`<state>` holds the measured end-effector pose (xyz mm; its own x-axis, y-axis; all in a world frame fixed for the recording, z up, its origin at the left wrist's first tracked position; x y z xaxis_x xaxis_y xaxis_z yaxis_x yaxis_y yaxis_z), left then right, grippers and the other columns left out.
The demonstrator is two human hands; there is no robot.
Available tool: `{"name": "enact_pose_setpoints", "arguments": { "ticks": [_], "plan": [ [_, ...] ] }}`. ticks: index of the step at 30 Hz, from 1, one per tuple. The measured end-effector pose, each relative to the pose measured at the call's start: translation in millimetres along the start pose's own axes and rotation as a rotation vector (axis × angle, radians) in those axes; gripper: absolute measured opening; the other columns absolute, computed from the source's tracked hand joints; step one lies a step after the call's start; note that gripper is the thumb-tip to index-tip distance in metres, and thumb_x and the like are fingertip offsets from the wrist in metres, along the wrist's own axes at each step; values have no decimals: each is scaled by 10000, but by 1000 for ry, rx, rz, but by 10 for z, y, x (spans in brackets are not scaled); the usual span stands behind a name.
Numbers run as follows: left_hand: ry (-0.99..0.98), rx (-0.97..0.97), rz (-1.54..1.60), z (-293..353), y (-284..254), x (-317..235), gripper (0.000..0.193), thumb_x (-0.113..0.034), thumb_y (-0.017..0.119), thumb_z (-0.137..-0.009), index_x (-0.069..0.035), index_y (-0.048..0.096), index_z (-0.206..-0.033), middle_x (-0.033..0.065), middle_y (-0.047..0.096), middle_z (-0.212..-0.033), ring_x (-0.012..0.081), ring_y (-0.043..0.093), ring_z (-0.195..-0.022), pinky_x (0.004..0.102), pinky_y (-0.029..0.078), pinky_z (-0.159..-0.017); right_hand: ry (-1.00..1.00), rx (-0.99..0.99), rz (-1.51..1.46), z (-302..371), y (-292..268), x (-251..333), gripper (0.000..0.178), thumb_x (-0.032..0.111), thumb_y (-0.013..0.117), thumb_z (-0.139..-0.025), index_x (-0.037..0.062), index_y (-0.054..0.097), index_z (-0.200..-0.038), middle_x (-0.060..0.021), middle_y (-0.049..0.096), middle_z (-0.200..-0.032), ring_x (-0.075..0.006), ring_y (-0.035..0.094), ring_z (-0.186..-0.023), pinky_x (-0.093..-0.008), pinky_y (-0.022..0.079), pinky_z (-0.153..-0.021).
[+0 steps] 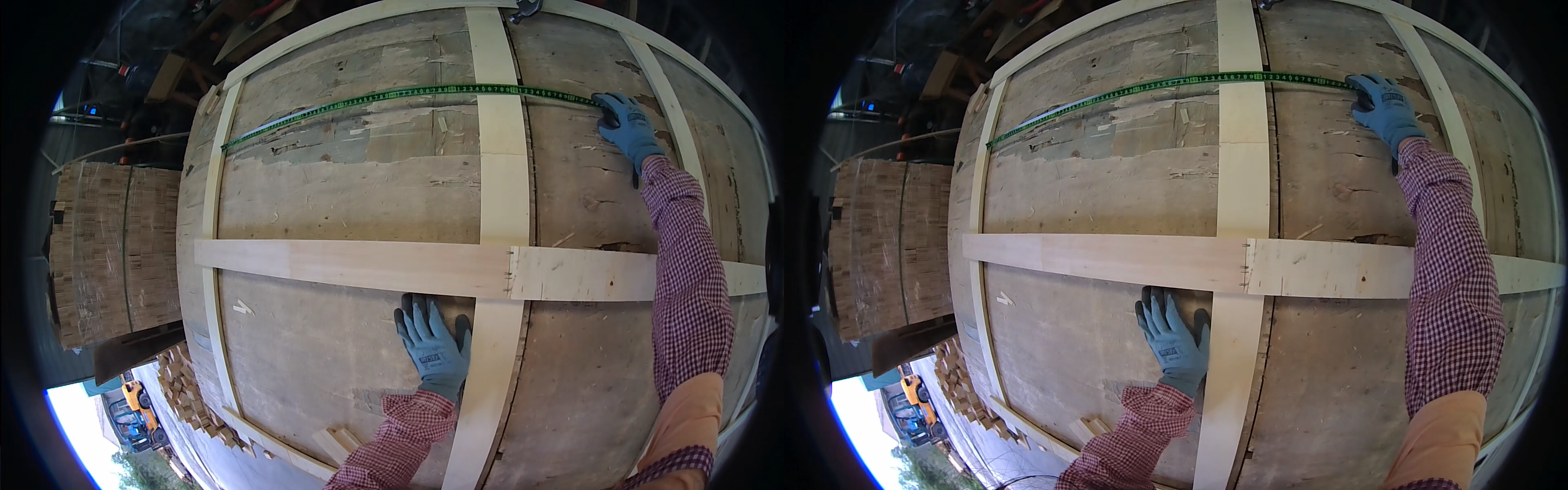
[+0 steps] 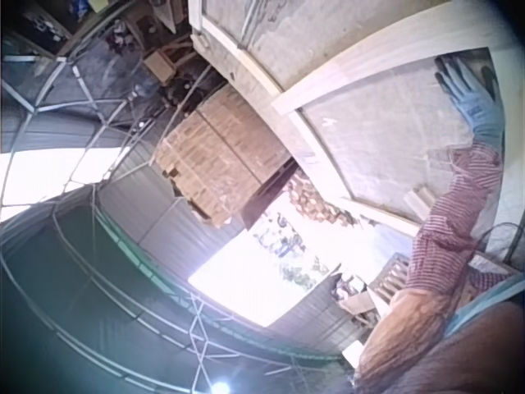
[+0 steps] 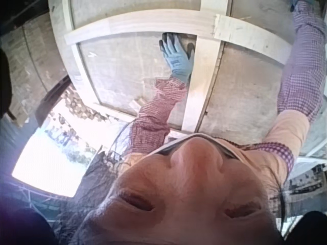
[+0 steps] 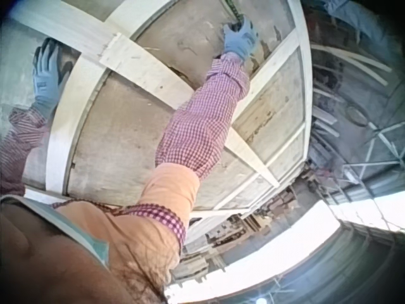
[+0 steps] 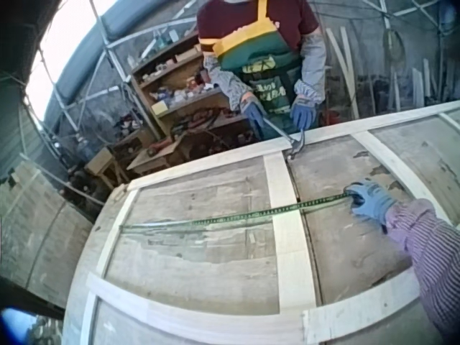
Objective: The person measures and aligns wooden planks on a large flat surface using a tape measure, then secures them with a nail gun. They repeatedly measure, adjust, and fasten the planks to form a rectangular frame structure.
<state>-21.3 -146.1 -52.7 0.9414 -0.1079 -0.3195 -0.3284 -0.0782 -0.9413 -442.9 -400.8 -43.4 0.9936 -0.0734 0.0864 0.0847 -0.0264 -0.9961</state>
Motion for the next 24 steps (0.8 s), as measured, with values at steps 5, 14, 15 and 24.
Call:
{"name": "enact_pose_setpoints", "arguments": {
  "ticks": [5, 14, 15, 24],
  "plan": [
    [33, 7, -11, -20, -13, -14, 651, -240, 606, -830, 71, 341, -1336, 281, 316, -1406, 462, 224, -1358, 610, 163, -1095, -5, 7, -37, -33, 37, -52, 614, 277, 714, -774, 252, 474, -1339, -67, 477, -1321, -300, 462, -1214, -416, 410, -1034],
    [94, 15, -59, 9, 25, -15, 628, -209, 611, -812, 60, 363, -1322, 271, 330, -1397, 478, 235, -1345, 641, 154, -1082, 14, 28, -28, -55, 37, -44, 611, 279, 714, -775, 257, 473, -1336, -67, 468, -1332, -301, 456, -1218, -409, 406, -1039],
    [96, 24, -76, 13, 33, -17, 628, -208, 611, -810, 58, 364, -1322, 269, 332, -1397, 477, 237, -1344, 642, 152, -1083, 15, 34, -29, -58, 24, -27, 611, 279, 714, -776, 257, 472, -1337, -66, 467, -1333, -300, 455, -1220, -407, 404, -1041],
    [73, -36, 32, -59, -22, -40, 656, -190, 615, -795, 48, 340, -1342, 250, 340, -1404, 444, 253, -1350, 628, 133, -1098, 59, 57, 1, -15, -54, 49, 611, 277, 711, -774, 243, 474, -1336, -69, 479, -1315, -295, 460, -1214, -400, 395, -1048]
  ]
}}
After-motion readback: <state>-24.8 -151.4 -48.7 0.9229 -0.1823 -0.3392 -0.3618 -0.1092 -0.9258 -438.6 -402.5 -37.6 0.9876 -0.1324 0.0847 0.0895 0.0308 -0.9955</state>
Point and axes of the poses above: each hand's wrist, its own z-axis away from the middle knuckle, its own y-axis out of the palm, x = y × z, the point moved 4 cm from there along -z, towards the middle knuckle
